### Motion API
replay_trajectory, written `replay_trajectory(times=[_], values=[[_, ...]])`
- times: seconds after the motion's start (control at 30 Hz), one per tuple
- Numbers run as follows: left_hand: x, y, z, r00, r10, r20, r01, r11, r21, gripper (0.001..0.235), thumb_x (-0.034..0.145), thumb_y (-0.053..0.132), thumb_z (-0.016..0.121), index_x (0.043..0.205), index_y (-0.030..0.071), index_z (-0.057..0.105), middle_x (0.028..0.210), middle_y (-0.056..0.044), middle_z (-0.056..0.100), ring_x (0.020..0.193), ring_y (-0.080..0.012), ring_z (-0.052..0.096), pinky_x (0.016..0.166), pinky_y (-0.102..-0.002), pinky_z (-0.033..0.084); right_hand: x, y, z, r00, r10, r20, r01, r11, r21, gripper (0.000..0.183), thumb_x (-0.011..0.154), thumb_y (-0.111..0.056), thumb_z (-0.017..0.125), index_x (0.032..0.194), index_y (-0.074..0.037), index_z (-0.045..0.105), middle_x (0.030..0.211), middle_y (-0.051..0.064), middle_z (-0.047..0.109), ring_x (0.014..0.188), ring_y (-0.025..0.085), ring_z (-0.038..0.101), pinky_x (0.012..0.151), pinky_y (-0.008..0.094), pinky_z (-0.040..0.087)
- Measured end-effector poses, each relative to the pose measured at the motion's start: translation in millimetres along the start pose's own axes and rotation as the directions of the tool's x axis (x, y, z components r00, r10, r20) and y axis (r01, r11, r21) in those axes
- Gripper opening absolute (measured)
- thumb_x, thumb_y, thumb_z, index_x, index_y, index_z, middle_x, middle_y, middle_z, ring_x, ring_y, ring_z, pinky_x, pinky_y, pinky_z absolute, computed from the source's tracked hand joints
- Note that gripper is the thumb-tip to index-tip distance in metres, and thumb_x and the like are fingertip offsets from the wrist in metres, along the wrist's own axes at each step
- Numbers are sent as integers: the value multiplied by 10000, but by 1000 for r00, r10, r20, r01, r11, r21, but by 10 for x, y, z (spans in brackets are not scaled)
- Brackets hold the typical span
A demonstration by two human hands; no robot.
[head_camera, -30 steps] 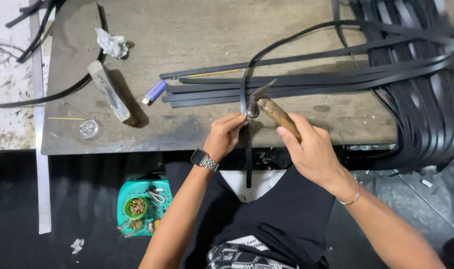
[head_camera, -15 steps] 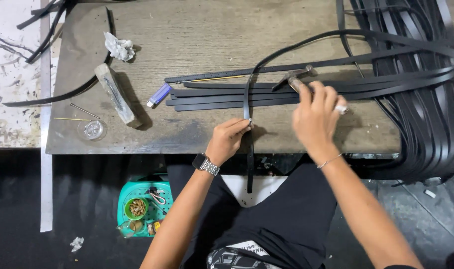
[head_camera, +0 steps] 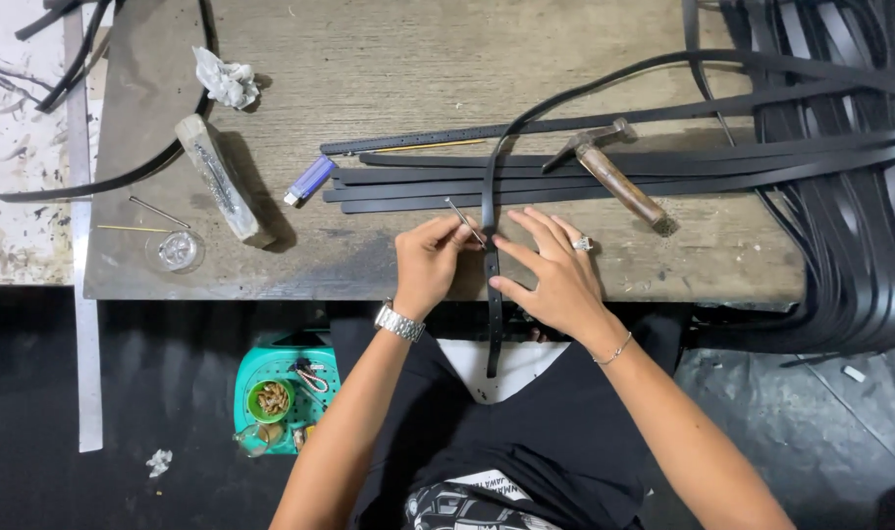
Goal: Applying edge paint to leather straps using a thin applicator stick and using a hammer and punch to finish the straps on a workbench.
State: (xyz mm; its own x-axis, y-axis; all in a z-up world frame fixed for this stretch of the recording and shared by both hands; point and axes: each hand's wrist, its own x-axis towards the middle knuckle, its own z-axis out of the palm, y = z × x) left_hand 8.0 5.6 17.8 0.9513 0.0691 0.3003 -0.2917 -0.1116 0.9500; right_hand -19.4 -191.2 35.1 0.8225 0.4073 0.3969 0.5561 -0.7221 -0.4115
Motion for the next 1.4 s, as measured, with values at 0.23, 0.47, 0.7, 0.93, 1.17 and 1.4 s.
replay_trajectory(times=[0.23, 0.47, 0.7, 0.93, 1.17, 1.4], values=[[-22, -79, 19, 994, 89, 64, -99, 981, 170, 71, 918, 81, 769, 939, 134, 811, 733, -61, 748, 748, -277, 760, 660, -335, 596, -5, -5, -3, 1000, 8, 0, -8, 1000, -4, 449, 896, -482, 761, 1153, -115, 742, 1407, 132, 609, 1405, 319, 509, 1186, 493, 310], [-23, -85, 26, 994, 77, 80, -90, 981, 170, 123, 918, 48, 761, 992, 128, 817, 800, -92, 775, 805, -310, 763, 700, -351, 599, 0, 8, 2, 1000, -4, -12, 4, 1000, 7, 450, 899, -482, 760, 1137, -101, 738, 1401, 142, 609, 1400, 334, 514, 1175, 504, 322], [-58, -76, 58, 984, 129, 125, -149, 975, 167, 219, 915, -21, 730, 1067, 112, 815, 831, -101, 784, 797, -283, 768, 715, -350, 620, -7, 25, 19, 999, -20, -38, 21, 1000, 18, 428, 891, -452, 767, 1152, -115, 735, 1379, 133, 619, 1384, 336, 525, 1158, 525, 339], [-90, -166, 55, 958, 226, 178, -259, 947, 191, 209, 922, -40, 720, 1083, 63, 804, 863, -128, 783, 808, -321, 759, 710, -362, 628, 138, 455, -301, 915, -2, -404, -30, 997, -74, 173, 957, -49, 617, 839, -128, 716, 1031, 28, 681, 1068, 276, 627, 1024, 447, 438], [-89, -204, 58, 939, 280, 200, -318, 928, 194, 217, 896, -87, 723, 1067, 29, 790, 882, -125, 781, 829, -320, 760, 723, -375, 634, -4, 1241, -231, 971, 171, -165, -237, 647, -724, 366, 945, -435, 719, 1067, -97, 654, 918, 57, 569, 936, 285, 571, 853, 515, 424], [-103, -272, 52, 937, 250, 246, -304, 928, 214, 249, 909, -74, 678, 1087, 70, 776, 891, -121, 763, 857, -358, 741, 719, -420, 631, 105, 103, -871, 906, 414, -85, -411, 910, 45, 381, 1077, -405, 612, 1092, -31, 684, 772, 210, 641, 803, 473, 661, 690, 528, 485]])
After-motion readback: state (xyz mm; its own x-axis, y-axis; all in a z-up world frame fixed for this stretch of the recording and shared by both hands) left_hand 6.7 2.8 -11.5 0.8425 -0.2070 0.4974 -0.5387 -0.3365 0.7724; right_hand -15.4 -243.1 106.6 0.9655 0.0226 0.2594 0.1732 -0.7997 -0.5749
